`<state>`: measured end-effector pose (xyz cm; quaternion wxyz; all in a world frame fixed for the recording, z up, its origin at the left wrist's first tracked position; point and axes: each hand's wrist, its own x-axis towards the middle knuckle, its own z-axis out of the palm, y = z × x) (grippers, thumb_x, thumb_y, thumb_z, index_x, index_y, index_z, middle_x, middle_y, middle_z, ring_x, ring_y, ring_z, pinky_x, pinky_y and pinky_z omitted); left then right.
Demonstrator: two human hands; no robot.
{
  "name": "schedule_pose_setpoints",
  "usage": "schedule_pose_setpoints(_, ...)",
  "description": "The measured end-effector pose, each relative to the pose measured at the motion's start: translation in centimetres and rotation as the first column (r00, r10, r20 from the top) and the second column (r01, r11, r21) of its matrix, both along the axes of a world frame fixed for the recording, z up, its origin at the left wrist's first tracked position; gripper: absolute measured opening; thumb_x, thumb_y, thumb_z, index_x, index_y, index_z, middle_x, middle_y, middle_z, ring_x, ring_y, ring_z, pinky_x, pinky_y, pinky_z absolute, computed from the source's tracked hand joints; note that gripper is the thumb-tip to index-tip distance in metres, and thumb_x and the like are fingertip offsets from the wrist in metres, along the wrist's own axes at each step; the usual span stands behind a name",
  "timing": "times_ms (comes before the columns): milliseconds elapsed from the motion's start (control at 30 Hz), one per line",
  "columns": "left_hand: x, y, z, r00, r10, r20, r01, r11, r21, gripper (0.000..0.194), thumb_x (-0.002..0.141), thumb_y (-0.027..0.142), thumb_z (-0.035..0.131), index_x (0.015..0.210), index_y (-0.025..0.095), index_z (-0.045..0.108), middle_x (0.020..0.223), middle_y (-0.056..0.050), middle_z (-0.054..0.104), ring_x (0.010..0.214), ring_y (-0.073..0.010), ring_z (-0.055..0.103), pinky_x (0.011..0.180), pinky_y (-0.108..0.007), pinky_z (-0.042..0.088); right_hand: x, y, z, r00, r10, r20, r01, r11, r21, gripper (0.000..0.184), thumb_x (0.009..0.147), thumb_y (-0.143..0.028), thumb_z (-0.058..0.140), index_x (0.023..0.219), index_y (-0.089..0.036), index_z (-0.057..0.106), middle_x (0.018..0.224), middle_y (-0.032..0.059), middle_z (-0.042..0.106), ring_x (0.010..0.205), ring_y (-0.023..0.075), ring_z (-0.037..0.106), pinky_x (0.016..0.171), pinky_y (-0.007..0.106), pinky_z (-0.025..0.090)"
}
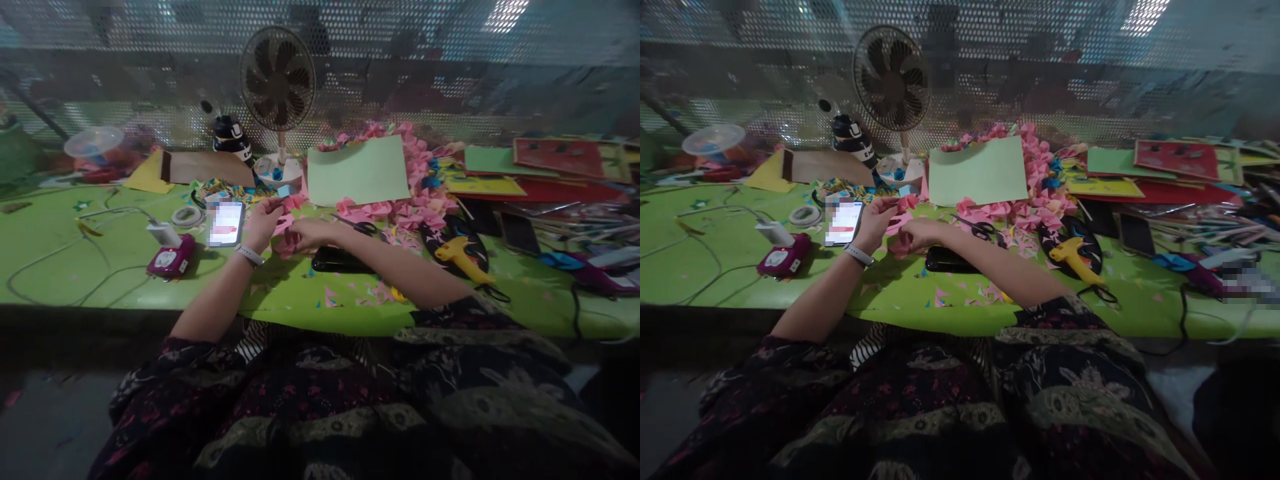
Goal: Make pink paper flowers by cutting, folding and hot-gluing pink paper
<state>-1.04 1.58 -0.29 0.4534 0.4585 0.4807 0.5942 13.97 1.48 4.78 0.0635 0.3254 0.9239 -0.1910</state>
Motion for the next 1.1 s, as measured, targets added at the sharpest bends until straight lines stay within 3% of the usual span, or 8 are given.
schedule_pose_setpoints(200,0.2,-0.1,-0.2,0.999,-0.045,-0.007,0.046,0.999,0.024,0.015,0.077,0.011,0.064,0.090,0.016,0.066,0.086,-0.004,0.071,0.076,-0.0130,0.067,0.074,-0.029,0.057,0.2,-0.4,-0.6,1.000,-0.015,0.023,0.015,1.000,-0.013,0.010,0.073,-0.017,0.071,0.082,-0.017,0.073,0.084,0.0037,0.073,0.073,0.0163,0.062,0.059,0.025,0.036)
schedule_pose_setpoints(367,0.6,-0.4,-0.5,0.988,-0.144,0.053,0.144,0.990,0.003,0.018,0.074,0.010,0.066,0.090,0.016,0.064,0.079,-0.002,0.069,0.063,-0.0106,0.063,0.062,-0.025,0.054,2.5,-1.5,1.2,0.940,-0.182,-0.290,0.131,0.974,-0.185,0.004,0.075,-0.018,0.072,0.077,-0.016,0.069,0.080,0.0027,0.071,0.072,0.0141,0.062,0.067,0.027,0.044)
schedule_pose_setpoints(567,1.3,-0.4,-1.2,0.934,-0.335,-0.123,0.320,0.939,-0.130,0.011,0.073,0.014,0.074,0.082,0.015,0.068,0.074,-0.005,0.070,0.063,-0.0136,0.064,0.062,-0.027,0.053,7.2,-1.7,0.8,0.544,-0.599,-0.588,0.296,0.792,-0.534,0.023,0.067,-0.029,0.084,0.076,-0.014,0.069,0.067,0.0009,0.068,0.061,0.0111,0.060,0.066,0.030,0.050)
schedule_pose_setpoints(667,1.5,-0.8,-0.9,0.915,-0.267,-0.303,0.279,0.960,-0.003,0.014,0.074,0.025,0.077,0.085,0.016,0.073,0.085,-0.008,0.073,0.070,-0.0150,0.065,0.066,-0.029,0.054,8.3,-1.8,-0.3,0.334,-0.712,-0.618,0.328,0.703,-0.632,0.024,0.066,-0.028,0.085,0.074,-0.015,0.068,0.068,0.0005,0.069,0.062,0.0104,0.062,0.068,0.028,0.053)
schedule_pose_setpoints(733,1.8,-1.5,-0.5,0.920,-0.210,-0.330,0.256,0.962,0.100,0.020,0.077,0.033,0.076,0.089,0.018,0.074,0.091,-0.008,0.073,0.076,-0.0162,0.066,0.069,-0.029,0.054,8.5,-2.0,-0.7,0.252,-0.737,-0.627,0.306,0.675,-0.671,0.023,0.066,-0.025,0.086,0.077,-0.015,0.068,0.070,0.0010,0.070,0.064,0.0113,0.065,0.070,0.029,0.056)
schedule_pose_setpoints(800,2.3,-2.3,0.1,0.921,-0.248,-0.301,0.300,0.943,0.144,0.026,0.083,0.042,0.070,0.089,0.017,0.074,0.087,-0.008,0.073,0.078,-0.0164,0.066,0.070,-0.028,0.053,8.4,-2.4,-0.9,0.232,-0.734,-0.638,0.283,0.679,-0.678,0.026,0.067,-0.023,0.085,0.085,-0.016,0.067,0.074,0.0022,0.073,0.067,0.0130,0.068,0.072,0.030,0.057)
schedule_pose_setpoints(900,3.5,-3.5,0.7,0.906,-0.374,-0.198,0.399,0.911,0.107,0.034,0.083,0.049,0.068,0.087,0.016,0.074,0.082,-0.006,0.073,0.075,-0.0159,0.067,0.069,-0.028,0.053,7.9,-3.0,-1.2,0.280,-0.697,-0.660,0.262,0.717,-0.646,0.032,0.070,-0.024,0.084,0.094,-0.018,0.063,0.076,0.0022,0.074,0.072,0.0150,0.070,0.076,0.033,0.059)
schedule_pose_setpoints(1100,3.9,-4.3,1.0,0.950,-0.308,-0.050,0.310,0.950,0.044,0.034,0.078,0.047,0.075,0.082,0.014,0.072,0.077,-0.006,0.073,0.066,-0.0144,0.067,0.063,-0.026,0.054,8.2,-3.0,-1.1,0.360,-0.604,-0.711,0.284,0.797,-0.533,0.034,0.074,-0.033,0.079,0.098,-0.018,0.061,0.081,0.0036,0.074,0.073,0.0158,0.071,0.076,0.035,0.060)
